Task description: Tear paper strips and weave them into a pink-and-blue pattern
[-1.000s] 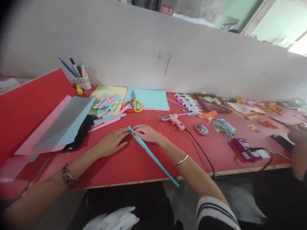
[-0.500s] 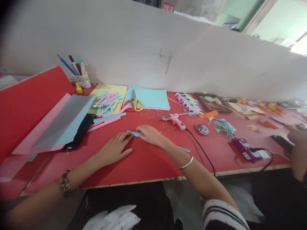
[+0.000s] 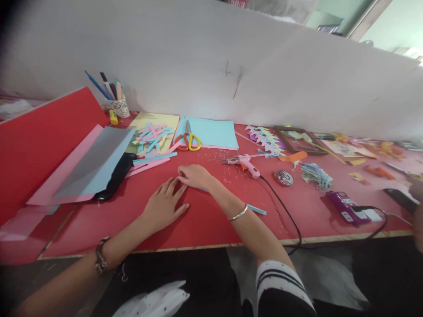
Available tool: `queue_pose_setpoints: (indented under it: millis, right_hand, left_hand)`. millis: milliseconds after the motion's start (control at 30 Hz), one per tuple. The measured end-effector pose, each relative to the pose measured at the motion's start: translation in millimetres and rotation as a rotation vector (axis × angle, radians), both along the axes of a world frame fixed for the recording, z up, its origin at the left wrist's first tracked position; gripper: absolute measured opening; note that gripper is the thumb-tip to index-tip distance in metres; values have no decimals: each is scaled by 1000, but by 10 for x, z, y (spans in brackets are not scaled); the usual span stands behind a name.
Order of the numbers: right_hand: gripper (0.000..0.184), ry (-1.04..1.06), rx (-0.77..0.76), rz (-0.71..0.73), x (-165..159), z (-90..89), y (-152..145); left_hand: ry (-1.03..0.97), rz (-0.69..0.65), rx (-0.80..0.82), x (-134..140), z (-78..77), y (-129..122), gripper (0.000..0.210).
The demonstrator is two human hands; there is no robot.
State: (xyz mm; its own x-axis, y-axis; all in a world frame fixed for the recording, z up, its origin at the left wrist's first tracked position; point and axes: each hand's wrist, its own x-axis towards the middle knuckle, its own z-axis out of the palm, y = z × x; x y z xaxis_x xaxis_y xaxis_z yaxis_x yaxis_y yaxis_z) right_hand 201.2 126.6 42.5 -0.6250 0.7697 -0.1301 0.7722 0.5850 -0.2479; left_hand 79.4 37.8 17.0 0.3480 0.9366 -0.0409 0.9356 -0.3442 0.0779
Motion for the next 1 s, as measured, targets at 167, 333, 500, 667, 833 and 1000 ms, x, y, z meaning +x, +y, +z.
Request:
queue_pose_setpoints:
  millis: [167,333,500,667,833,1000]
  right_hand:
    - [16,-22,3,1,-24,-4,38]
    - [17,-28,8,-16,-52,-6,73]
    - [17,-1,3,-17,-55,-29,99]
    - [21,49,-29,-24,-25,-45,105]
    - [17,106,-75,-31,6,-42,94]
    - [17,140,-85,-9,11,-43,57]
  left_hand:
    - [33,18,-39,36,6,-32,59]
    - [39,30,-70,75,25,-45,66]
    - [45,50,-51,77,38,-15,74]
    - [-12,63,51,30,13,41,71]
    - [-23,42,112,-11,-39,37,64]
    - [-47,48,125,-16,-84,24,63]
